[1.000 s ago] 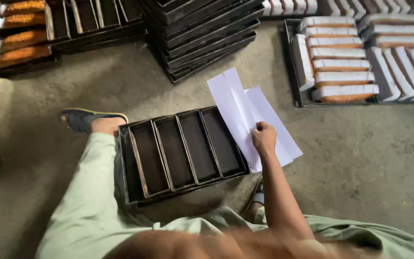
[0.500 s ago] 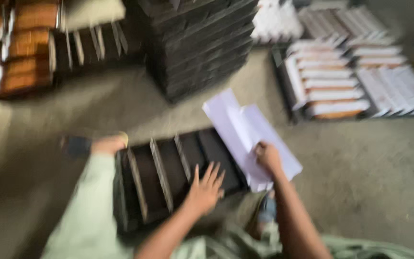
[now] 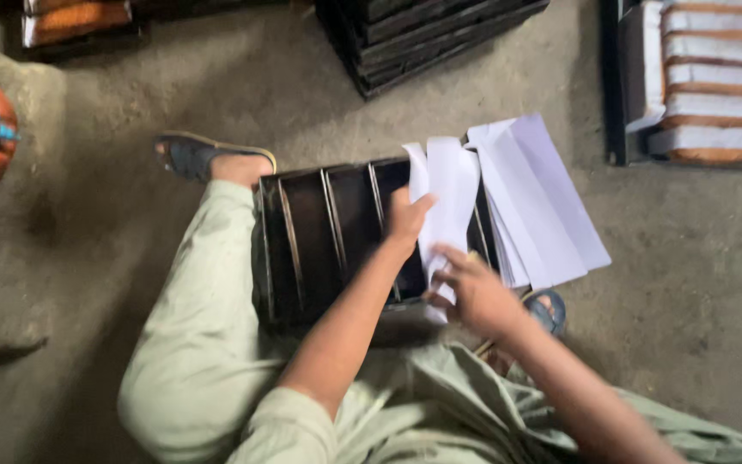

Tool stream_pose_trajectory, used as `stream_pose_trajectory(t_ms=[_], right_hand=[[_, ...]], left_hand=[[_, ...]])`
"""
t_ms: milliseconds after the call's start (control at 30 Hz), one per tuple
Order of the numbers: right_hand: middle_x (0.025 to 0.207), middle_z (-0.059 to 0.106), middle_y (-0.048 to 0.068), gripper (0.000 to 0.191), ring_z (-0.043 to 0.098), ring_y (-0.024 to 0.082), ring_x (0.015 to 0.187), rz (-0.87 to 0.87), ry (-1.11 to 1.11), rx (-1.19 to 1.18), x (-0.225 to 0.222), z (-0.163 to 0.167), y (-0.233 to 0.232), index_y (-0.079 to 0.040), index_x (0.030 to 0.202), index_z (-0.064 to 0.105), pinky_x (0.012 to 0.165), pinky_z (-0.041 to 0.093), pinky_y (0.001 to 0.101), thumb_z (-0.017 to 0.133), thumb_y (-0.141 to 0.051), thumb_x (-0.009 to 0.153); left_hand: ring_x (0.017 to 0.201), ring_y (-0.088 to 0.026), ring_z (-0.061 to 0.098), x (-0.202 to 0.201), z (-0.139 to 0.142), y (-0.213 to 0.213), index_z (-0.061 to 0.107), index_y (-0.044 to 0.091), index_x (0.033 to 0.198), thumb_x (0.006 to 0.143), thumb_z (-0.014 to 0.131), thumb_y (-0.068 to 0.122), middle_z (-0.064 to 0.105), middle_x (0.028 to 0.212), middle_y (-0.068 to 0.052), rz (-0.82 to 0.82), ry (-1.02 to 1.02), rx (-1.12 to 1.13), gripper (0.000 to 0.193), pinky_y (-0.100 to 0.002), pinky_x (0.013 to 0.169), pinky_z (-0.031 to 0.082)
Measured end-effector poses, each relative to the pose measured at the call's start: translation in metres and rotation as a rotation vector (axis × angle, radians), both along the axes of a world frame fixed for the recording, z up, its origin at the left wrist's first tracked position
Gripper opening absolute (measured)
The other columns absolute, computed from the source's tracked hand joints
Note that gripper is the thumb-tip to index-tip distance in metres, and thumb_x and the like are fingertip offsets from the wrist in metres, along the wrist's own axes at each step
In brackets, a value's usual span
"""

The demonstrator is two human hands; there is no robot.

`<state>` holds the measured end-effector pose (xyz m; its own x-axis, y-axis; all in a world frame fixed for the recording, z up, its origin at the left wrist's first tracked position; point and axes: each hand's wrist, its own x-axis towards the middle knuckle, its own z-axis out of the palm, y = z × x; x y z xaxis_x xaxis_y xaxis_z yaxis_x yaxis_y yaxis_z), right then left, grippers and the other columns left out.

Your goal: The person sits on the floor and lines four rectangular baking trays with white paper liners. They pick up a sheet, fold it, and press it into each tray compartment, repeating the process for multiple trays.

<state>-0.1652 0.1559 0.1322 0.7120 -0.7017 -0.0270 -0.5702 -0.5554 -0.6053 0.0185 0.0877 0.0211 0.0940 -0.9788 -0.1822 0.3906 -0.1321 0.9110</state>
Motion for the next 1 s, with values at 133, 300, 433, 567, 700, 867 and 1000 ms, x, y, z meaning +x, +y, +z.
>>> stream_pose_trajectory(t_ms=[133,300,433,567,700,867,1000], right_hand=[[0.139,0.051,0.032,0.067,0.051,0.046,0.125,-0.525,-0.204,-0.241,-0.003,-0.017,-0.013,0.011,0.134,0.055,0.105,0.043,0.0491,0.078,-0.023,0.081],[0.105,0.072,0.012,0.031,0.067,0.016,0.086,-0.827,-0.701,0.968,-0.023,-0.058,-0.069,-0.003,0.121,0.07,0.081,0.055,0.0334,0.066,-0.022,0.096],[0.088,0.065,0.008,0.026,0.051,0.015,0.069,-0.753,-0.526,0.844,-0.026,-0.089,-0.084,0.007,0.117,0.069,0.062,0.04,0.0325,0.064,-0.015,0.103],[0.094,0.072,0.0,0.026,0.062,0.005,0.079,-0.658,-0.586,0.607,-0.029,-0.107,-0.09,-0.005,0.12,0.066,0.072,0.052,0.0239,0.057,-0.007,0.097],[0.098,0.07,-0.002,0.023,0.058,0.004,0.088,-0.537,-0.626,0.544,-0.033,-0.108,-0.097,-0.002,0.12,0.073,0.08,0.049,0.0227,0.056,-0.009,0.105],[0.093,0.067,0.001,0.025,0.057,0.012,0.082,-0.71,-0.582,0.574,-0.041,-0.087,-0.101,-0.003,0.124,0.069,0.075,0.051,0.0304,0.054,-0.017,0.11],[0.091,0.074,0.02,0.044,0.07,0.04,0.08,-0.332,-0.021,-0.207,-0.055,-0.064,-0.094,-0.008,0.138,0.059,0.069,0.054,0.0476,0.057,-0.016,0.094]], left_hand=[[0.079,-0.017,0.068,0.015,-0.002,-0.005,0.071,-0.006,0.103,0.089,0.069,0.008,0.073,0.092,-0.007,-0.014,0.051,0.217,0.02,-0.034,0.069,0.056],[0.085,-0.012,0.073,0.022,0.006,-0.013,0.073,0.001,0.106,0.086,0.066,0.005,0.076,0.099,-0.006,-0.216,0.173,0.244,0.022,-0.028,0.078,0.06],[0.081,-0.016,0.067,0.022,0.012,-0.02,0.075,0.0,0.101,0.093,0.065,0.002,0.075,0.096,-0.009,-0.111,-0.339,0.029,0.012,-0.033,0.072,0.055],[0.101,-0.033,0.066,0.016,0.02,-0.028,0.074,0.008,0.085,0.073,0.058,-0.004,0.071,0.113,-0.019,0.036,-0.909,-0.577,0.023,-0.04,0.085,0.055],[0.106,-0.037,0.062,0.005,0.026,-0.04,0.07,0.005,0.08,0.076,0.064,-0.004,0.065,0.103,-0.015,-0.198,-1.1,-0.795,0.012,-0.041,0.088,0.053],[0.094,-0.033,0.062,-0.012,0.045,-0.058,0.071,0.003,0.1,0.09,0.063,-0.002,0.062,0.092,-0.012,-0.204,-1.143,-0.66,0.014,-0.042,0.081,0.052],[0.095,-0.034,0.065,-0.024,0.057,-0.066,0.051,0.005,0.083,0.078,0.057,0.002,0.064,0.097,-0.017,-0.072,-1.168,-1.219,0.008,-0.044,0.074,0.053]])
